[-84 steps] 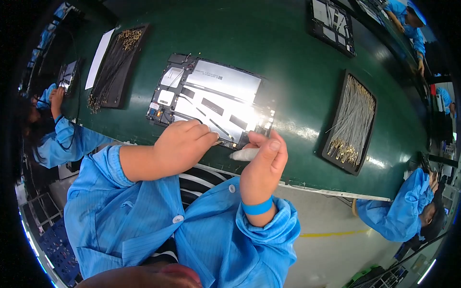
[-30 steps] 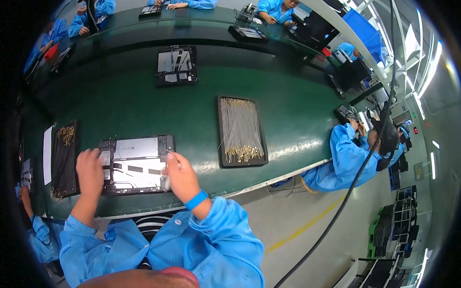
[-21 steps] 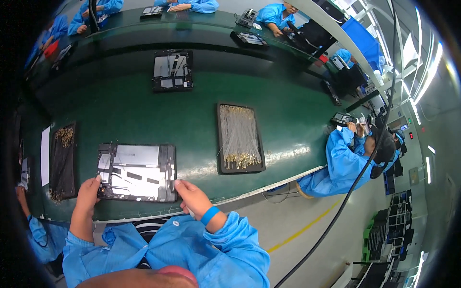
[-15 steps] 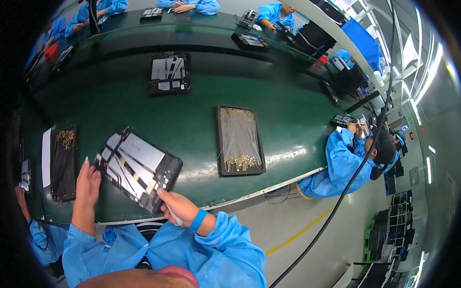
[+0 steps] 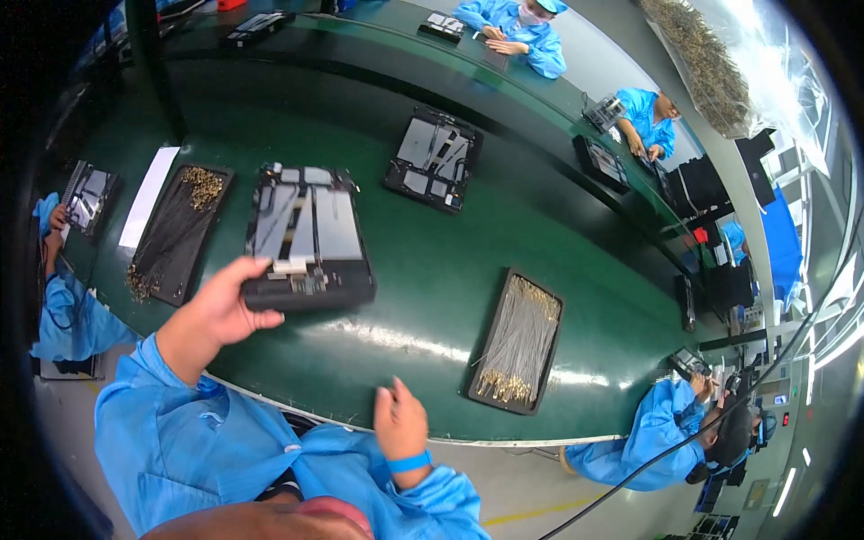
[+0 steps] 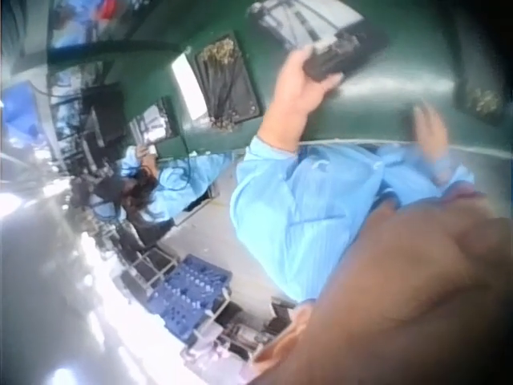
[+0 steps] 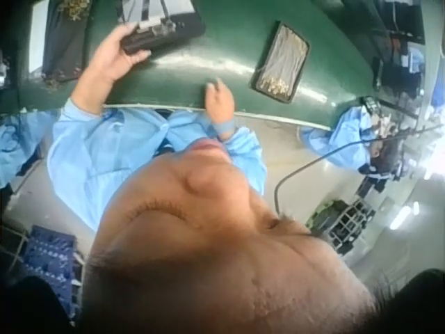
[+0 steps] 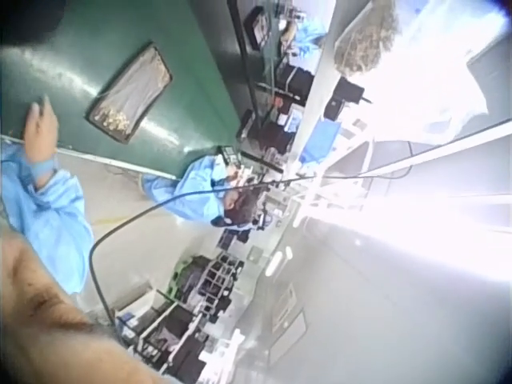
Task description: The person assembles internal components into a tablet device, using tweezers to manipulate ribbon cables and other small components from a component tray into the tablet.
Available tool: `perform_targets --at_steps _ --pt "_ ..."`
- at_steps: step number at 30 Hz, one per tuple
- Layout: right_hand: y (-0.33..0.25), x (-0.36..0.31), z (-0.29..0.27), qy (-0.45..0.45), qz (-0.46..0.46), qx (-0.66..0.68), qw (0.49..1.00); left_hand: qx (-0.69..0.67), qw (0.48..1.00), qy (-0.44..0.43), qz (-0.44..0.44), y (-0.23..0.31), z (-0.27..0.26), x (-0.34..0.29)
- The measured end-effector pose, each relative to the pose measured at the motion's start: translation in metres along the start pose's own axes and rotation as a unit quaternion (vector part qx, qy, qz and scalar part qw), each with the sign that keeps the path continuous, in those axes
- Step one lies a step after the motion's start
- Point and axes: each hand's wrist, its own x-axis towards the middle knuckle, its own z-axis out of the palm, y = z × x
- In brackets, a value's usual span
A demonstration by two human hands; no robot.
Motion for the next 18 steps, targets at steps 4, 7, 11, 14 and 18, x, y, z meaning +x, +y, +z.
perform_targets --at_steps 4,7,11,14,18 --pt "0.025 -0.020 -0.006 0.105 0.102 -0.034 0.989 -0.042 0.988 0.050 0.138 0.037 0.002 0.062" --pt "0.023 -0.021 -0.003 0.172 -0.057 -0.075 0.981 -0.167 0.953 0.099 0.231 0.079 -0.002 0.120" --pt "0.024 -0.016 0.002 0.211 -0.082 -0.077 0.971 -0.199 0.946 0.089 0.240 0.094 -0.011 0.209" --pt "0.025 -0.017 -0.001 0.176 -0.065 -0.074 0.980 -0.035 0.978 0.123 0.167 0.044 0.041 0.224" --pt "0.025 -0.016 -0.003 0.161 -0.074 -0.053 0.983 -0.044 0.978 0.121 0.161 0.039 0.063 0.250"
